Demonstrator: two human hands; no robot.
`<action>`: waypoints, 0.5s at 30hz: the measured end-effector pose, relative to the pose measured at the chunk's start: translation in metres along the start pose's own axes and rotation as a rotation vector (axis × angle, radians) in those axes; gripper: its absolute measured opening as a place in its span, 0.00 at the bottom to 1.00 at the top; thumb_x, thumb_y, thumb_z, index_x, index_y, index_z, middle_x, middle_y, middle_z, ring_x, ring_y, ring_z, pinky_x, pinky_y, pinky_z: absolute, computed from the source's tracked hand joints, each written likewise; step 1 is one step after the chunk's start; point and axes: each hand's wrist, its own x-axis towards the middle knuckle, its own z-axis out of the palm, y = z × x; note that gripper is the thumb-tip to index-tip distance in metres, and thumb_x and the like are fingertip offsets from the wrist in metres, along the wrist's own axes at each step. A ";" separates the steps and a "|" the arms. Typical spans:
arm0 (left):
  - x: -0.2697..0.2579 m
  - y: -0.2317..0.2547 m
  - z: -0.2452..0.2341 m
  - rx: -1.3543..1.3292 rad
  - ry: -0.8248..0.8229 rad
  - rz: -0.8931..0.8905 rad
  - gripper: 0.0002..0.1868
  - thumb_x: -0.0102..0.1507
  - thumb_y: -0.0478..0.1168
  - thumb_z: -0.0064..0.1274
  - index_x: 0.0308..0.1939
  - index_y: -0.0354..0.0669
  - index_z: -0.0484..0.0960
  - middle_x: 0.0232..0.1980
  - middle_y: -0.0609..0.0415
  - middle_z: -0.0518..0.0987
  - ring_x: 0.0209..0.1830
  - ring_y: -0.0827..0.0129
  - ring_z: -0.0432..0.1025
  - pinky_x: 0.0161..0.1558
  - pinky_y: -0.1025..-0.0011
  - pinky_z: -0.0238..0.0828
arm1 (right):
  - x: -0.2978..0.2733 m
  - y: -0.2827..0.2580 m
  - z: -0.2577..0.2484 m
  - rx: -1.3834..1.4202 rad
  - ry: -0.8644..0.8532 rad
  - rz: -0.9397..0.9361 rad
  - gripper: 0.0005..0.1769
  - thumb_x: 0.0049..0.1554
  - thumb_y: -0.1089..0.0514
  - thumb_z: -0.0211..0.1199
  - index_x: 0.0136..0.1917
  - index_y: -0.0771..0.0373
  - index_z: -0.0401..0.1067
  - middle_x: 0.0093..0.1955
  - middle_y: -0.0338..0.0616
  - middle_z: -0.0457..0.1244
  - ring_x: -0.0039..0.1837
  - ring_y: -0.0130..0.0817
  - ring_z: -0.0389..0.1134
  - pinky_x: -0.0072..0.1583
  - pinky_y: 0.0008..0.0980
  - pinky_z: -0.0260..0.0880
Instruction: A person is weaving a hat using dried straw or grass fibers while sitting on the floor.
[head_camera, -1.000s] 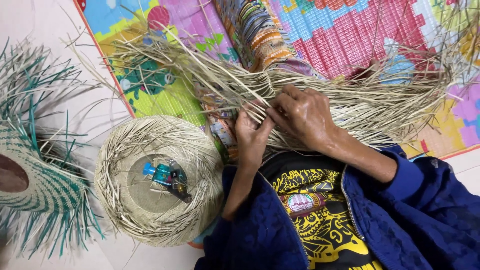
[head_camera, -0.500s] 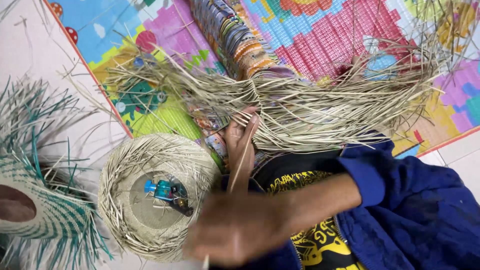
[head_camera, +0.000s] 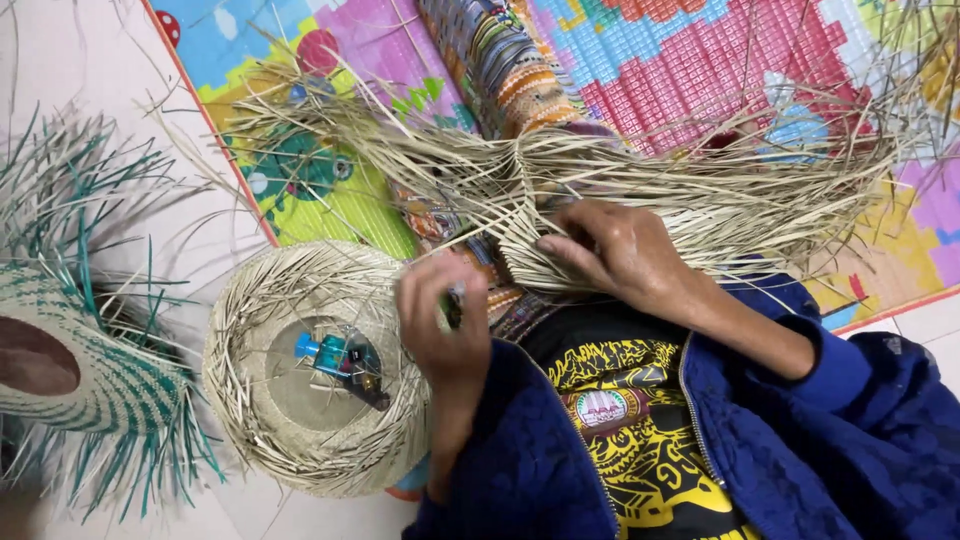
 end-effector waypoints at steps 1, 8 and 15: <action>0.013 0.008 -0.002 0.001 0.000 0.000 0.08 0.61 0.41 0.64 0.37 0.42 0.84 0.41 0.53 0.80 0.43 0.57 0.76 0.51 0.62 0.72 | 0.000 -0.002 0.000 0.001 -0.001 0.000 0.16 0.61 0.48 0.67 0.50 0.64 0.73 0.37 0.58 0.68 0.41 0.60 0.72 0.41 0.52 0.71; 0.031 0.020 -0.002 -0.182 -0.375 -0.460 0.07 0.67 0.37 0.56 0.41 0.34 0.79 0.38 0.49 0.71 0.41 0.61 0.68 0.48 0.61 0.67 | -0.010 -0.003 0.011 0.059 -0.080 0.014 0.15 0.59 0.48 0.67 0.40 0.61 0.74 0.33 0.53 0.68 0.37 0.53 0.73 0.41 0.47 0.72; 0.001 -0.001 0.001 -0.626 -0.521 -0.786 0.15 0.69 0.37 0.53 0.50 0.25 0.71 0.30 0.46 0.75 0.28 0.68 0.75 0.34 0.70 0.80 | -0.021 0.018 0.033 -0.103 0.005 -0.118 0.16 0.61 0.45 0.65 0.36 0.53 0.72 0.34 0.41 0.67 0.37 0.44 0.72 0.42 0.41 0.70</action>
